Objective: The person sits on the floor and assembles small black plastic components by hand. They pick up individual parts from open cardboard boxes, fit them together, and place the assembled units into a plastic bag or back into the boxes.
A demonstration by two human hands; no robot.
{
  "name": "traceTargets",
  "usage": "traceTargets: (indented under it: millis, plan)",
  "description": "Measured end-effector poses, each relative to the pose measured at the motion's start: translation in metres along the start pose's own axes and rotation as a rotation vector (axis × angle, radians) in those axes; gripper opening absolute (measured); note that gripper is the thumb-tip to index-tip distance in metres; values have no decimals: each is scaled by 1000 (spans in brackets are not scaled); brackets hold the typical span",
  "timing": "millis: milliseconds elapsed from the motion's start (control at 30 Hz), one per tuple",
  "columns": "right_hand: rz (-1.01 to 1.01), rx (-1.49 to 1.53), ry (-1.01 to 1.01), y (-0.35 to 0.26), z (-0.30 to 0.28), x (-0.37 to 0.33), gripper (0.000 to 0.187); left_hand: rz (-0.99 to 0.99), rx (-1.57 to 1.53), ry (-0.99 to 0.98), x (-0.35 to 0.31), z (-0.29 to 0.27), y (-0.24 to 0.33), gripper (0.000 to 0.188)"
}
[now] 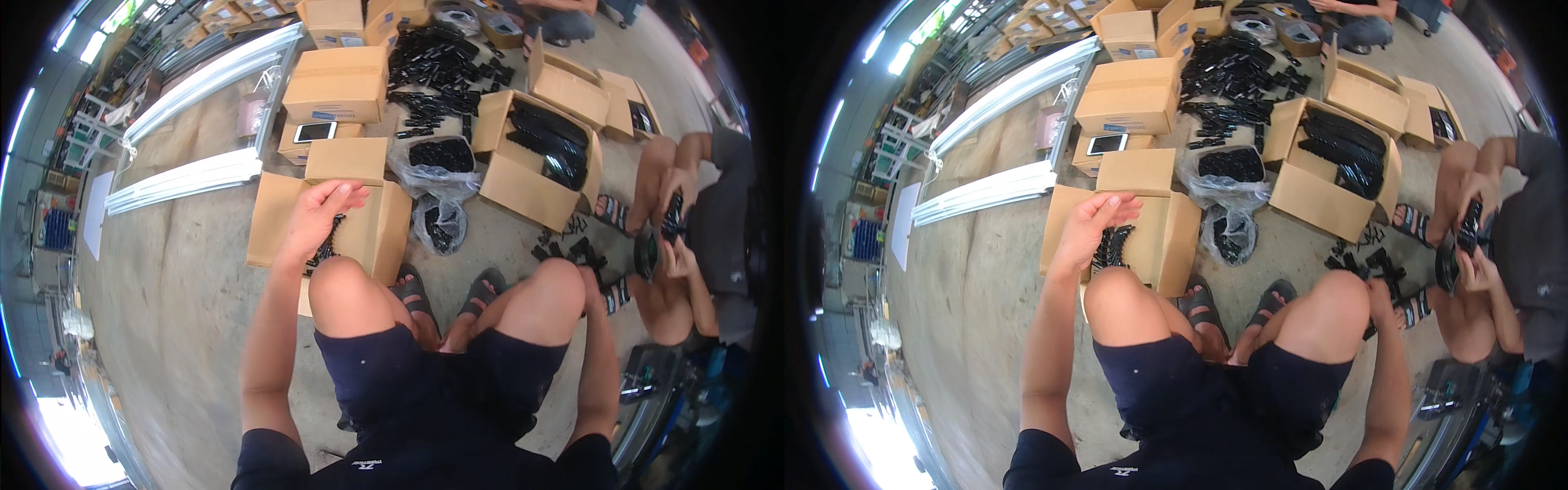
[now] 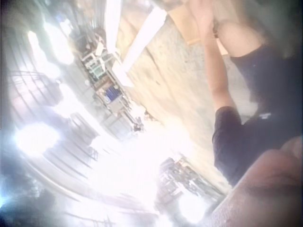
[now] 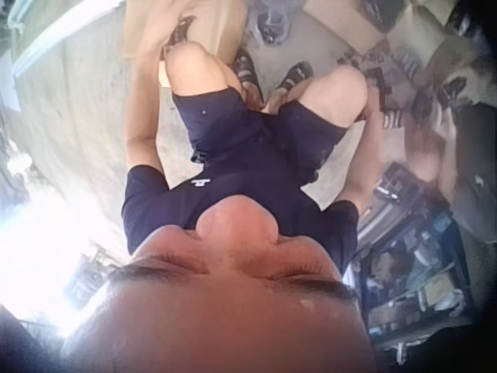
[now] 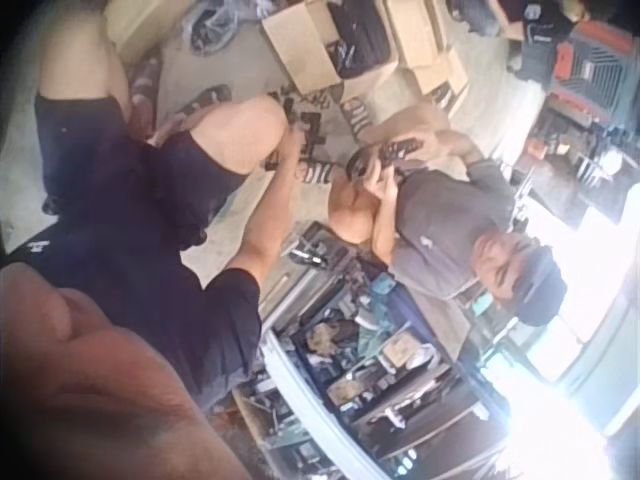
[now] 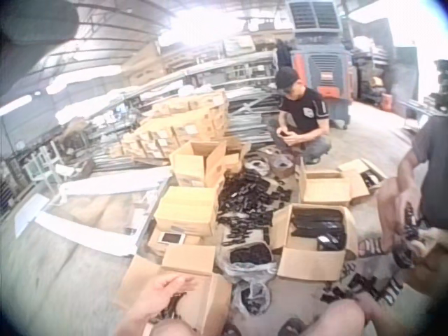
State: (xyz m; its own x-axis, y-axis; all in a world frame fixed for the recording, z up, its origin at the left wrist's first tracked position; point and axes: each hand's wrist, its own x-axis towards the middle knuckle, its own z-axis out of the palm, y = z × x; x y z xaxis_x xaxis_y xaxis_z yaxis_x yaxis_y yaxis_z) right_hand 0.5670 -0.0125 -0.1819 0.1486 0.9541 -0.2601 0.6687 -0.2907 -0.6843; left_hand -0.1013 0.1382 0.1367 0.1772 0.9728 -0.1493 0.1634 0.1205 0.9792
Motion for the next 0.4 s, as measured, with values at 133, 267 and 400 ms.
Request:
traceTargets:
  millis: [133, 267, 400]
  plan:
    - [146, 706, 27, -81, 29, -50, 41, -313, 87, 295, 5, -84, -70, 38]
    - [147, 1082, 91, -248, -4, -138, 71, -196, 417, 411, 93, -118, -127, 42]
    - [130, 411, 105, -349, 0, -186, 117, -215, 865, 339, 225, -145, -223, 47]
